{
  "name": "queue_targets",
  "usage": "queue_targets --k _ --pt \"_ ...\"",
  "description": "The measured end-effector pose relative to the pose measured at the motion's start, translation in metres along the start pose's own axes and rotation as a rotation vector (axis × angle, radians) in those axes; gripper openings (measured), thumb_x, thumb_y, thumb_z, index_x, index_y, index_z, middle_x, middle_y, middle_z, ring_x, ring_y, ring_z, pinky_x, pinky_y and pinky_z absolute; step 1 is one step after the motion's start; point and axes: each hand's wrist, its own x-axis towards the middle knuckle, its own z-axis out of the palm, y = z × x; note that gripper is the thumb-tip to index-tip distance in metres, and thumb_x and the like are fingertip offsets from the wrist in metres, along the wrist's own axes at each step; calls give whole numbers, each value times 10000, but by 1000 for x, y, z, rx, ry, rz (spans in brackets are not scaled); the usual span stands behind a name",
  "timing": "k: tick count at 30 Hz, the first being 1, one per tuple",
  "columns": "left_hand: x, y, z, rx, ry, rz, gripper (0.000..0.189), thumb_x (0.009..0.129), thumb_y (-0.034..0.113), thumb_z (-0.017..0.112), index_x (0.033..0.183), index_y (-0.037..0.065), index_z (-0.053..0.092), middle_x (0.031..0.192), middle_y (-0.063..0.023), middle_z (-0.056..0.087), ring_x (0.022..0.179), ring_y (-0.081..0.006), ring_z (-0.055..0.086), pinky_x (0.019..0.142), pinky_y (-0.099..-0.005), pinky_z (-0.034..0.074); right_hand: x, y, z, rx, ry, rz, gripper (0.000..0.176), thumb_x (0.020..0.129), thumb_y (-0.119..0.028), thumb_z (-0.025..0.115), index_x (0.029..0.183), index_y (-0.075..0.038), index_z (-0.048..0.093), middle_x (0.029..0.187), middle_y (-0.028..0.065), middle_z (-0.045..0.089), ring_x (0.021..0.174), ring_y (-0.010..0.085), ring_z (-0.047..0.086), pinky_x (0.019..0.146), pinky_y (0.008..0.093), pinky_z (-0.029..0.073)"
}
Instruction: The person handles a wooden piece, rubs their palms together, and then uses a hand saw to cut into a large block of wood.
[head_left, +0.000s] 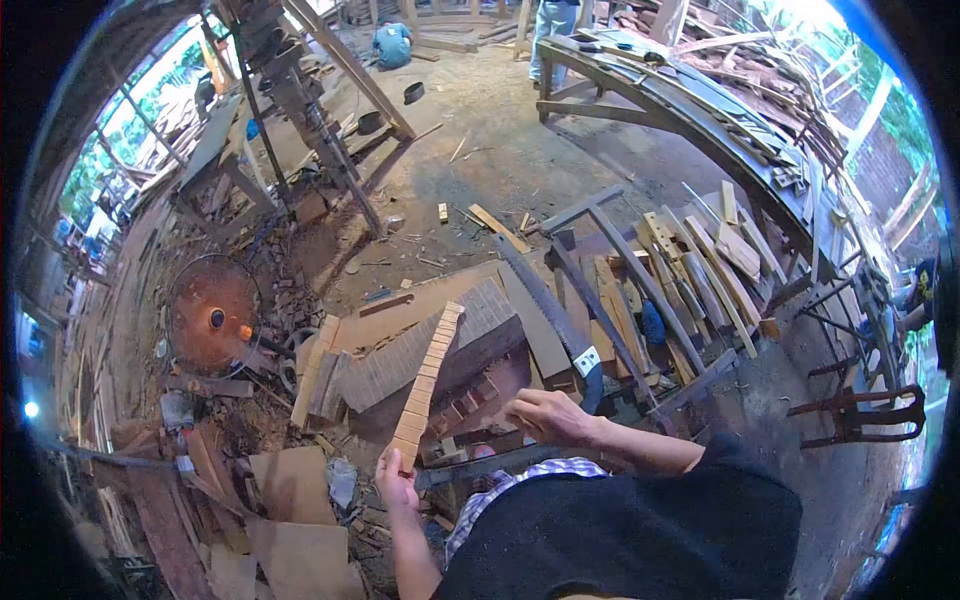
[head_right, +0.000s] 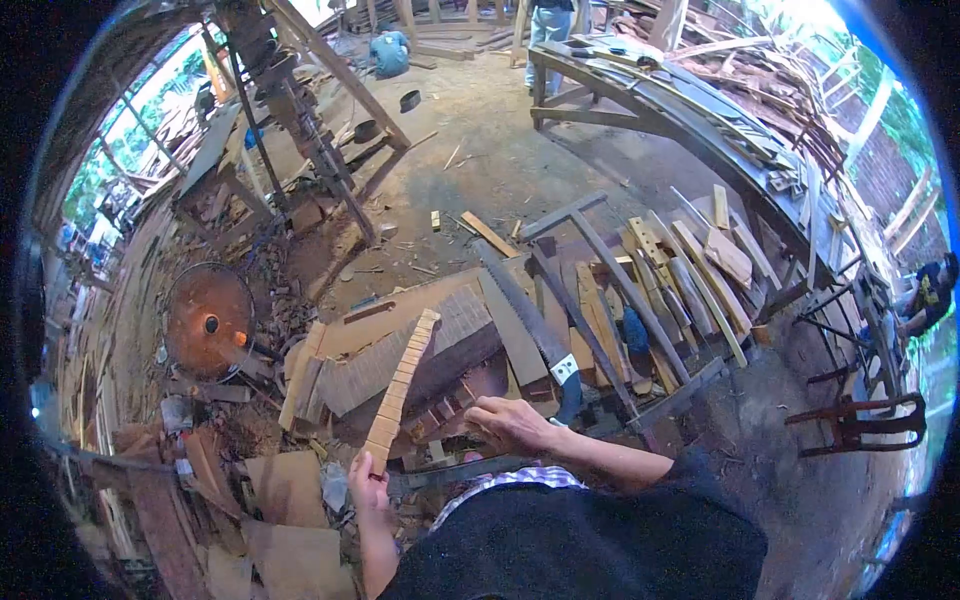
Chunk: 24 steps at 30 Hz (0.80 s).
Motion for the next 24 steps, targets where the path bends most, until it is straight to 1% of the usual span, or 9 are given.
queue_targets --k 2,10,11,12,15,17,20,22,24 --pt "-1 13 8 -36 97 16 225 890 209 641 1089 115 593 913 -5 640 744 -104 584 582 -228 445 -2 3 7 -11 -27 14 273 850 -259 652 974 -57 518 851 112 542 782 313 599 618 406 492" --pt "-3 43 26 21 72 175 342 889 143 639 1218 97 557 1046 -16 603 791 -80 548 626 -217 424 0 9 30 -45 -65 9 140 880 -184 575 902 -51 536 823 127 561 810 335 608 660 431 489" --pt "-4 47 30 31 42 223 350 902 110 619 1241 59 543 1087 -36 592 865 -99 559 702 -242 461 0 15 35 -51 -81 6 137 884 -187 571 894 -54 538 815 129 559 799 337 606 654 436 486" --pt "-6 51 34 27 51 237 350 902 110 619 1241 59 543 1087 -36 592 865 -99 559 702 -242 461 -1 20 39 -57 -95 6 136 888 -190 567 887 -57 541 806 132 558 789 339 603 648 440 482" --pt "-15 66 54 201 -40 407 362 912 85 606 1257 10 527 1140 -60 582 1014 -157 559 903 -294 455 1 29 47 -30 -103 54 133 885 -175 569 937 -65 515 880 139 545 776 352 593 635 457 476" --pt "-20 72 63 270 -61 475 353 908 95 617 1243 12 541 1118 -57 591 991 -148 560 884 -290 459 6 31 51 -93 -125 129 154 882 -153 563 990 -72 488 943 137 520 774 362 589 621 452 483" --pt "-42 91 85 481 -66 611 292 867 135 689 1132 30 626 975 -28 630 863 -115 572 781 -267 472 18 21 48 -29 -11 96 141 881 -141 556 988 -72 496 933 131 522 774 362 589 615 443 489" --pt "-50 95 94 699 -29 731 275 843 119 713 1093 33 639 951 -31 629 818 -109 566 747 -250 471 27 17 45 9 -13 80 136 860 -119 577 968 -69 510 909 127 532 769 361 589 619 438 490" --pt "-50 88 101 590 -101 749 229 812 88 737 1017 41 647 933 -50 641 787 -118 587 714 -273 486 34 16 44 85 18 28 130 836 -109 612 919 -62 524 849 129 535 754 357 589 611 434 485"
